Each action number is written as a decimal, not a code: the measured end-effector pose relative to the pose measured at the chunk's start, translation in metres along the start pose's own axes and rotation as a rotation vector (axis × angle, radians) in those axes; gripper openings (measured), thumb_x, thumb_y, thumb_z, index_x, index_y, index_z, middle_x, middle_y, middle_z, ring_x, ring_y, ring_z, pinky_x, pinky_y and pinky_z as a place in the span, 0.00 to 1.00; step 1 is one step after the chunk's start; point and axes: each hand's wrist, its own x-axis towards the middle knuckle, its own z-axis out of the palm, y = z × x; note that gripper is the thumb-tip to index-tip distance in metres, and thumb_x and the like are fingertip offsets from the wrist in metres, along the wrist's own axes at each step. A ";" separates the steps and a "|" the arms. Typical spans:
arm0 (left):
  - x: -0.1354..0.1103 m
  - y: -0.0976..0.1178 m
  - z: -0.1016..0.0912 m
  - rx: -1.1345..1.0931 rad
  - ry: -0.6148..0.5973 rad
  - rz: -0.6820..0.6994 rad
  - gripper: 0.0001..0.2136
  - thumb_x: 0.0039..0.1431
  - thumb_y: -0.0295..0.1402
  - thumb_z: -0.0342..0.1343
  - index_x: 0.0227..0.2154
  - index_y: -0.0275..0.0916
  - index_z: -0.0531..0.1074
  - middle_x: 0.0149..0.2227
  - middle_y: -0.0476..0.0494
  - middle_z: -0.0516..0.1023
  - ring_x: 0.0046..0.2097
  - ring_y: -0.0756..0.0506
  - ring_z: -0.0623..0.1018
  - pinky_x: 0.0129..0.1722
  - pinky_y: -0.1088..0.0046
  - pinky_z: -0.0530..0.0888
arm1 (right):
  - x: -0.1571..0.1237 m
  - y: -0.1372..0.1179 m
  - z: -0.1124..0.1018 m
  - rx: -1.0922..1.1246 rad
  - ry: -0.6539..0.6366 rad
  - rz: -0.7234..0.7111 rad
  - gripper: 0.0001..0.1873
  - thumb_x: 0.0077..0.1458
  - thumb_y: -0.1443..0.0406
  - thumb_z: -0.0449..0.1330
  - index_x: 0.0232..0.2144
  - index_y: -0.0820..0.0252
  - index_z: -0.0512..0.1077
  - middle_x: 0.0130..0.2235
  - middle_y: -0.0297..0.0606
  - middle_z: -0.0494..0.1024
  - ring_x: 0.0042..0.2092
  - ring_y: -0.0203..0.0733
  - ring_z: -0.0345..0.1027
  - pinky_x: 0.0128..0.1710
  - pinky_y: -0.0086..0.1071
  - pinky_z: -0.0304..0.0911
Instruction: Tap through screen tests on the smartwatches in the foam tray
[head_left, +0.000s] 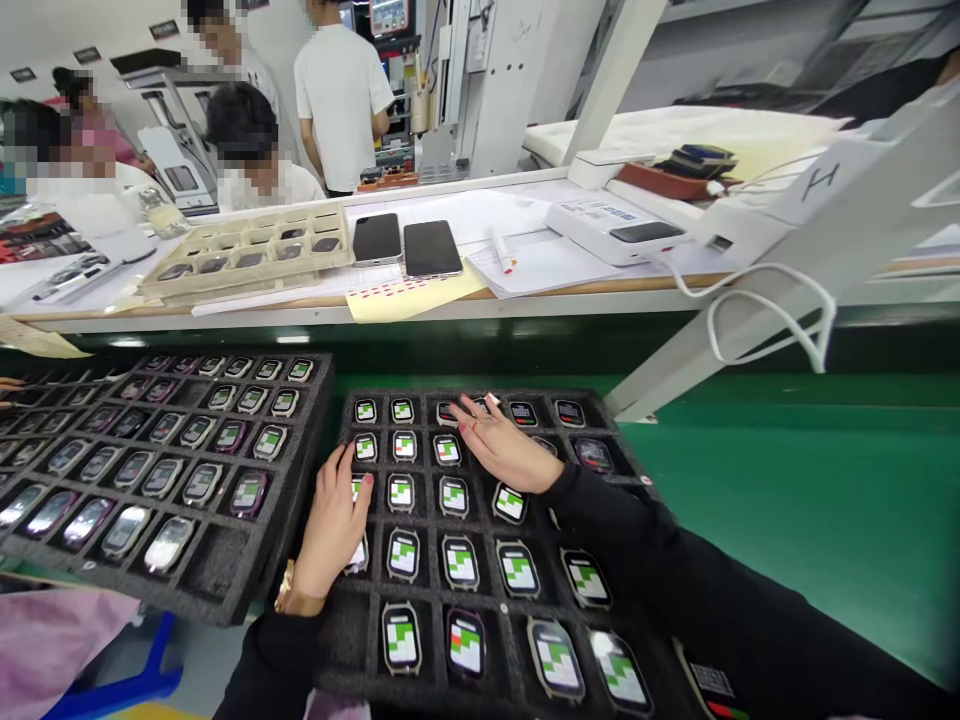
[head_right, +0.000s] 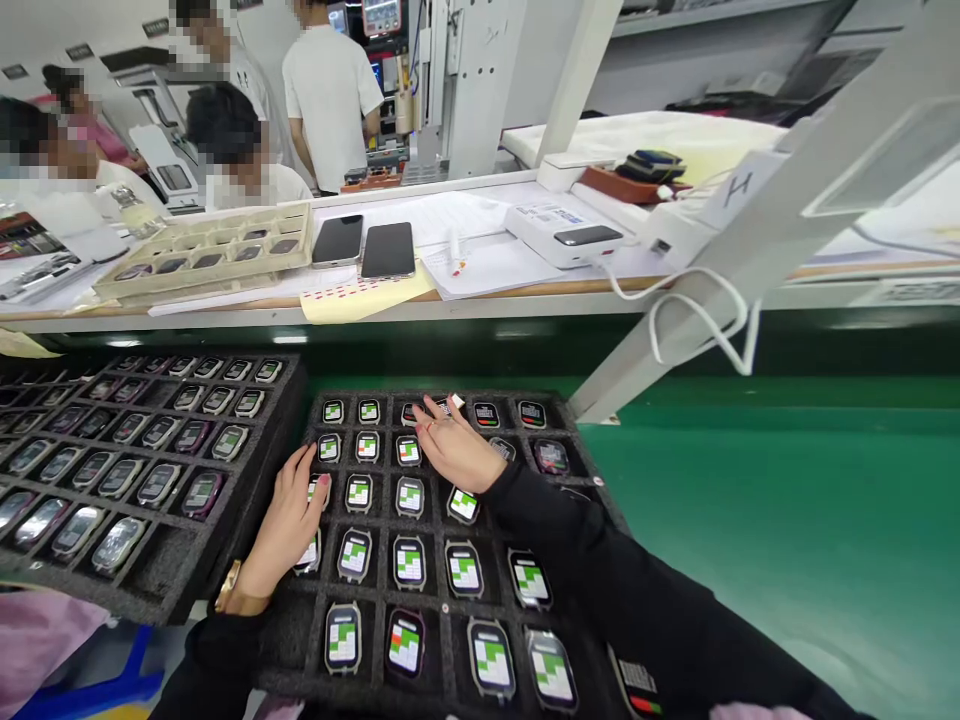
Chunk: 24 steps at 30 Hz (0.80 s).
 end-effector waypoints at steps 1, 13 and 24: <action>0.000 0.000 0.000 -0.003 0.004 -0.002 0.25 0.71 0.43 0.38 0.66 0.35 0.52 0.65 0.32 0.57 0.67 0.37 0.57 0.66 0.48 0.59 | 0.000 0.001 0.001 0.008 -0.008 -0.008 0.26 0.70 0.67 0.37 0.57 0.72 0.68 0.61 0.56 0.67 0.67 0.59 0.48 0.66 0.62 0.46; 0.002 -0.001 0.000 -0.015 0.019 0.006 0.25 0.71 0.42 0.39 0.65 0.36 0.53 0.64 0.32 0.57 0.66 0.37 0.58 0.66 0.48 0.58 | -0.040 0.034 -0.011 0.003 0.004 0.059 0.30 0.71 0.63 0.32 0.60 0.78 0.63 0.64 0.58 0.62 0.68 0.59 0.44 0.65 0.64 0.46; 0.004 -0.001 0.000 -0.038 0.021 -0.038 0.27 0.71 0.45 0.37 0.64 0.33 0.55 0.65 0.31 0.57 0.67 0.37 0.58 0.67 0.48 0.57 | -0.054 0.045 -0.018 -0.110 -0.004 -0.004 0.27 0.70 0.68 0.36 0.49 0.73 0.73 0.62 0.59 0.65 0.67 0.64 0.46 0.63 0.66 0.46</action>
